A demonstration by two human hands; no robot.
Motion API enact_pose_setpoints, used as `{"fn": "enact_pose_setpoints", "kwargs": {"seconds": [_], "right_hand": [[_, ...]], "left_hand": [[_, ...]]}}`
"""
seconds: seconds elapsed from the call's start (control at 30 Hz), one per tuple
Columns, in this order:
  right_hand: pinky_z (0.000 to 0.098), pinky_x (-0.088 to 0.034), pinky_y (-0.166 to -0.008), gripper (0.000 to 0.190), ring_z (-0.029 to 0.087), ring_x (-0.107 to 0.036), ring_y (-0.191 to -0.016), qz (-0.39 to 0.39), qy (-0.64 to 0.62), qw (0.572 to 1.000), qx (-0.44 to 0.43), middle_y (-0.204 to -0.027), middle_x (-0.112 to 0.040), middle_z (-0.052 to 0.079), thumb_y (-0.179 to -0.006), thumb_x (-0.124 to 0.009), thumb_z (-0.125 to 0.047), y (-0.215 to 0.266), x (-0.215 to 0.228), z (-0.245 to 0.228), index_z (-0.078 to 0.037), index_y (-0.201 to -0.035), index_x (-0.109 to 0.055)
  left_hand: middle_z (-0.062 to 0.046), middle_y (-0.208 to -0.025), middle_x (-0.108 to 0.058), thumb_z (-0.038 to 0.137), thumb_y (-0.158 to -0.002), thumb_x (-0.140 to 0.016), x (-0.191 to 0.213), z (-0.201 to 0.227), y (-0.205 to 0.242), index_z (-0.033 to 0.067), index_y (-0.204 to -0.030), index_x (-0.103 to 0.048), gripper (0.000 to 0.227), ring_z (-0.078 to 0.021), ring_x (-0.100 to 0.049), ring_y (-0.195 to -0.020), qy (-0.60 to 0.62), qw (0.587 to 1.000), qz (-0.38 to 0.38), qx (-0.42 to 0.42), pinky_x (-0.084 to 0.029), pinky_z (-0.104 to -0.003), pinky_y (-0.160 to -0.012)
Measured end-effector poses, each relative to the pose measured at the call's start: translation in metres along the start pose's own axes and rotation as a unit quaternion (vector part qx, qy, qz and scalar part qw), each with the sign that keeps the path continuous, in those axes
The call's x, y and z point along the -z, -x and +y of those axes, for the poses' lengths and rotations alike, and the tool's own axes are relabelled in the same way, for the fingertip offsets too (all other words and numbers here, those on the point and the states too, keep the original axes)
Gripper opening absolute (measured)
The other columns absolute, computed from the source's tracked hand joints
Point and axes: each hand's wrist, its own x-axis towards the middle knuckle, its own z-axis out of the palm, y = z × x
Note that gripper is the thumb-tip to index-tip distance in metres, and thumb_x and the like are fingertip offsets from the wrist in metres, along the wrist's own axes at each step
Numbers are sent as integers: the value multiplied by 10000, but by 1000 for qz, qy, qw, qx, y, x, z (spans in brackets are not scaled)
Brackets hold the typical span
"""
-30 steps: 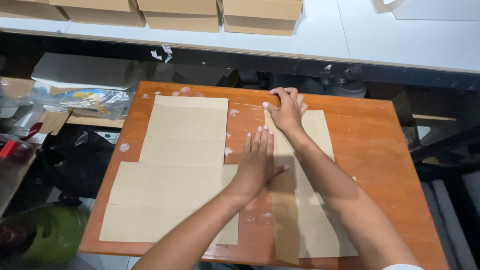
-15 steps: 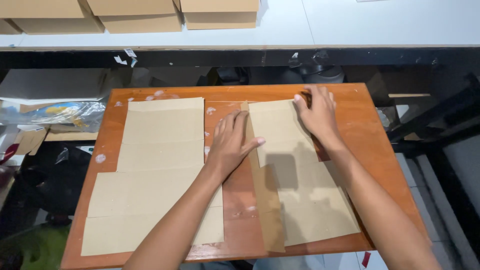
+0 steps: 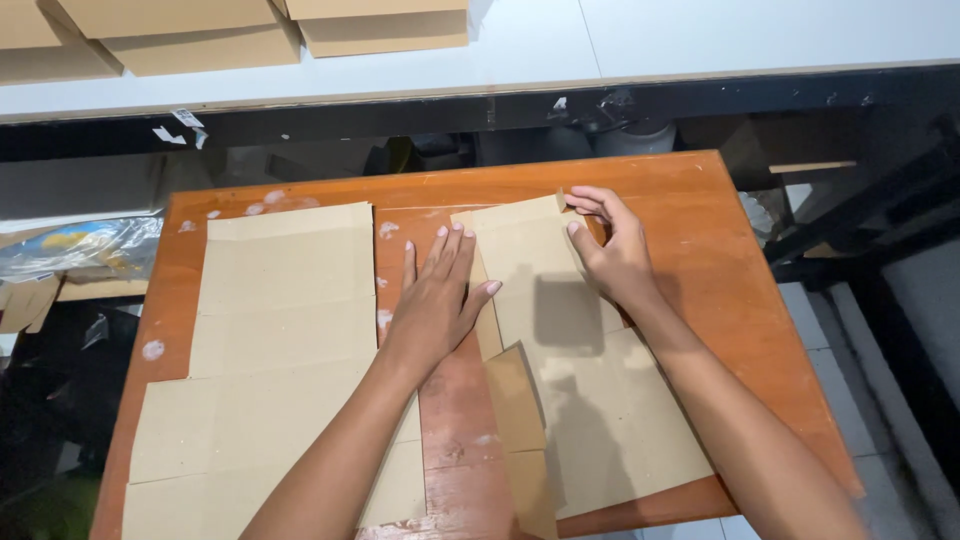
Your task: The person folds flat cardboard pieces into small boxes on a wooden table. They fold the side flaps up and tuck them in to form the box shape, repeating the process for multiple pieces.
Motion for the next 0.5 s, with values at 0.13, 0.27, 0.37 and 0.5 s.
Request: {"fn": "enact_pose_setpoints", "kwargs": {"seconds": [0.13, 0.27, 0.37, 0.5], "right_hand": [[467, -491, -1019, 339, 353, -674, -1127, -66, 97, 992, 46, -1128, -762, 90, -946, -632, -70, -9, -3, 3, -148, -1268, -705], [503, -510, -950, 269, 407, -671, -1033, -118, 167, 976, 74, -1052, -759, 109, -985, -600, -39, -33, -6, 4, -136, -1182, -756], [496, -512, -925, 179, 394, -669, -970, -151, 192, 967, 65, -964, -750, 101, -916, -716, -45, -52, -1, 9, -149, -1044, -788], [458, -500, -912, 163, 344, -655, -951, -165, 158, 973, 30, -939, -713, 124, -799, -845, -71, -79, -1, 29, -132, -942, -797]], "left_hand": [[-173, -1688, -252, 524, -1047, -444, -8, -4, -3, 50, -1602, -298, 745, -318, -184, -1574, -15, 1000, -6, 10, -8, -619, -1251], [-179, -1692, -242, 532, -1048, -422, -9, -10, -5, 50, -1604, -289, 747, -318, -185, -1578, -30, 1000, -1, 7, -14, -627, -1247], [-178, -1691, -247, 534, -1051, -421, -13, -10, -3, 51, -1604, -289, 746, -314, -184, -1578, -32, 999, 4, 3, -14, -624, -1247], [-195, -1692, -232, 532, -1053, -414, -4, -4, 0, 38, -1603, -279, 751, -323, -178, -1579, -28, 1000, -10, 9, -7, -614, -1251]]}}
